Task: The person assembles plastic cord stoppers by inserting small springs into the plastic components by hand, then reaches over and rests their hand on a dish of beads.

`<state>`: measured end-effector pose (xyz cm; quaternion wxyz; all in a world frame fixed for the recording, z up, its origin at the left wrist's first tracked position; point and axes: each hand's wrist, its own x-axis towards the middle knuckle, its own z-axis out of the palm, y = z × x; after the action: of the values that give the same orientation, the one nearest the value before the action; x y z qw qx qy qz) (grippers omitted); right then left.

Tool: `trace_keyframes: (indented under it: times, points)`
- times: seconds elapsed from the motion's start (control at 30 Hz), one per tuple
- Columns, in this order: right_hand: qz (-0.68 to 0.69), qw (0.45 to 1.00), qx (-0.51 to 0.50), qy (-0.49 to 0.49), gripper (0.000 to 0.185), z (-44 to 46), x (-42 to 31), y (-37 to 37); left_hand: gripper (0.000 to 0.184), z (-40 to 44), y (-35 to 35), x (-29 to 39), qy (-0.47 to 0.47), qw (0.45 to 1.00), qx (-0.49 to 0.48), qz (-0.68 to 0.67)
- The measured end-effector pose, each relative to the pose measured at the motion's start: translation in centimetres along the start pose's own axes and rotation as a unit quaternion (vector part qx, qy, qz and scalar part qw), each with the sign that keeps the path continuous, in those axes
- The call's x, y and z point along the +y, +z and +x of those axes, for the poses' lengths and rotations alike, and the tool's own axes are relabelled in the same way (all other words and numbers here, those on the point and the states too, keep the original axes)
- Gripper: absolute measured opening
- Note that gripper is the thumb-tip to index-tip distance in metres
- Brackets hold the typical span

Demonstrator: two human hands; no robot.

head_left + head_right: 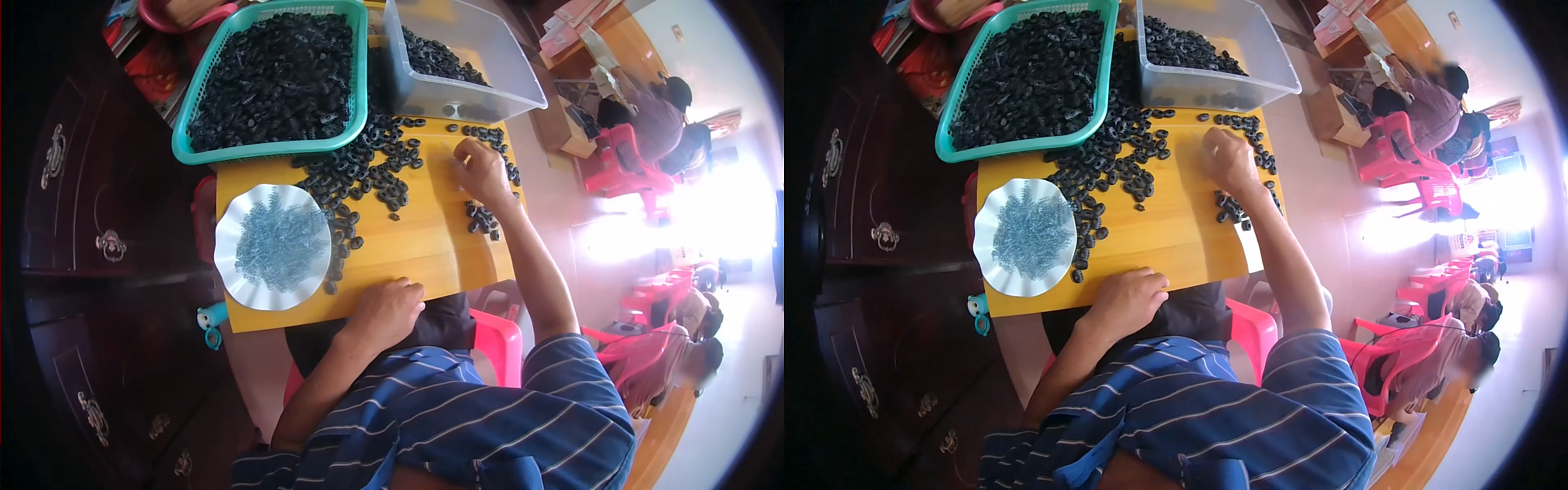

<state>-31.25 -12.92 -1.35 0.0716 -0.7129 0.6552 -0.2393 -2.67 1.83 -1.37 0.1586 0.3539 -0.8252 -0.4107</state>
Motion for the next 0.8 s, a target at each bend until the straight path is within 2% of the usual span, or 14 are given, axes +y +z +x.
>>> trace_keyframes:
  times: [0.13, 0.2, 0.3, 0.33, 0.4, 0.5, 0.63, 0.73, 0.8]
  points:
    - [0.02, 0.999, 0.029, -0.007, 0.013, 0.2, 0.4, -0.2, 0.012, 0.0, 0.1, -0.1, 0.001, 1.0, 0.009, 0.0]
    - [0.099, 0.994, 0.04, 0.032, 0.013, 0.5, 0.3, -1.7, 0.012, 0.0, 0.2, -0.2, -0.002, 1.0, 0.011, 0.001]
    - [0.102, 0.992, 0.068, 0.032, 0.011, 1.4, -1.3, -5.6, 0.012, 0.1, 0.2, -0.2, -0.001, 1.0, 0.012, 0.012]
    - [0.125, 0.987, 0.062, 0.085, 0.01, 1.4, -3.0, -7.4, 0.013, 0.1, 0.2, -0.2, -0.002, 1.0, 0.01, 0.011]
    - [0.122, 0.988, 0.086, 0.039, 0.009, 2.0, -2.9, -9.3, 0.013, 0.1, 0.1, -0.1, -0.003, 1.0, 0.006, 0.012]
    - [0.03, 0.994, 0.106, 0.011, 0.015, 2.3, -4.4, -11.2, 0.014, 0.1, 0.1, -0.1, -0.002, 1.0, 0.003, 0.019]
    - [-0.003, 0.995, 0.098, 0.025, 0.02, 1.6, -3.5, -9.9, 0.014, 0.1, 0.3, -0.2, 0.005, 1.0, 0.013, 0.015]
    - [0.021, 0.996, 0.082, 0.026, 0.02, -0.1, -2.2, -8.2, 0.013, 0.1, 0.2, -0.2, 0.001, 1.0, 0.012, 0.015]
    - [0.022, 0.996, 0.063, 0.065, 0.021, -1.8, -1.5, -7.4, 0.013, 0.1, 0.2, -0.1, 0.001, 1.0, 0.009, 0.011]
